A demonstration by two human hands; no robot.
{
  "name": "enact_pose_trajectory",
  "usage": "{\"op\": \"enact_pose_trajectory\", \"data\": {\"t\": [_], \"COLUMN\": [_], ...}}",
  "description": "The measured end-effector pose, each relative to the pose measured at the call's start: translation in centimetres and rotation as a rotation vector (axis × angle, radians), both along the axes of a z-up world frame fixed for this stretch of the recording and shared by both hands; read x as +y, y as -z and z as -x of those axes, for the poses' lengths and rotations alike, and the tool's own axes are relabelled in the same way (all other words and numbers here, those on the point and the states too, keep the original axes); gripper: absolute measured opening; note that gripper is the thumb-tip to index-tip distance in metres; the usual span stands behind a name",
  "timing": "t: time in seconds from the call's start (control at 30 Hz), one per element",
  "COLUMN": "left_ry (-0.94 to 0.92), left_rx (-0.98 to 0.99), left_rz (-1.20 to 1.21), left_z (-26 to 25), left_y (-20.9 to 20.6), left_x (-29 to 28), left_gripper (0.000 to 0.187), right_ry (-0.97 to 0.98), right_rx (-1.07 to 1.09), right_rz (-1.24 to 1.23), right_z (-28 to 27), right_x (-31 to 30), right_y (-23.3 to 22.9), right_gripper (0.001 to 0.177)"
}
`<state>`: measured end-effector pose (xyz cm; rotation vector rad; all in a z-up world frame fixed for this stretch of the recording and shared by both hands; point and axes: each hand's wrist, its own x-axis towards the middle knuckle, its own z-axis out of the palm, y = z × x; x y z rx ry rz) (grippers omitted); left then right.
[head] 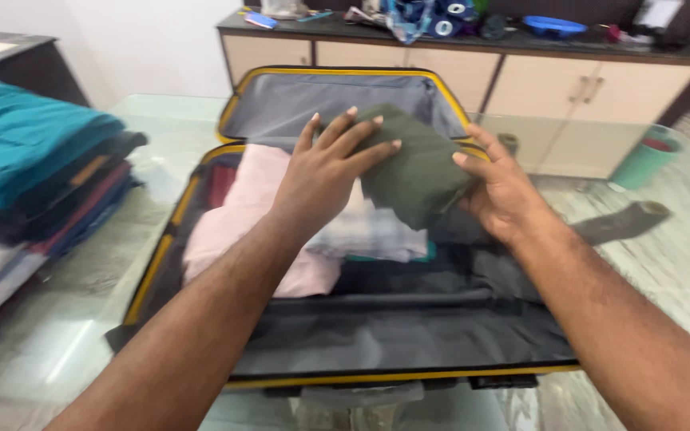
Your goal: The person folds a pink shirt on a glass table and places it into an open suitcase. The person then picks up several pre-folded garments from a stack and arranges them neatly inside the suitcase.
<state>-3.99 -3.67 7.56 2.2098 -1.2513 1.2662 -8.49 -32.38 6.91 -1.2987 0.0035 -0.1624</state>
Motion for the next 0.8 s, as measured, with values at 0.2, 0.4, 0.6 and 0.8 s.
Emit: {"op": "enact_pose_trajectory", "data": {"t": [0.2, 0.4, 0.6, 0.8], "left_ry": [0.228, 0.079, 0.144, 0.232], "left_rx": [0.54, 0.741, 0.739, 0.723], "left_rz": [0.05, -0.421, -0.395, -0.369], "left_z": [-3.7, -2.5, -3.1, -4.7], "left_y": [2.9, 6.3, 8.2, 10.0], "left_x": [-7.8, -9.5, -9.1, -9.0], "left_gripper": [0.067, 0.074, 0.087, 0.096], "right_ry": [0.243, 0.219, 0.148, 0.154], "right_rx": [0.11, 0.09, -0.384, -0.485], "right_rz": [0.117, 1.71, 1.77, 1.805], "right_z": [0.4, 3.2, 0.9, -3.9], "right_x": [-4.8, -4.6, -3.2, -3.2], "right_y": [3.2, 3.9, 0.4, 5.7], "right_gripper": [0.06, 0.039, 0.077, 0.067]}}
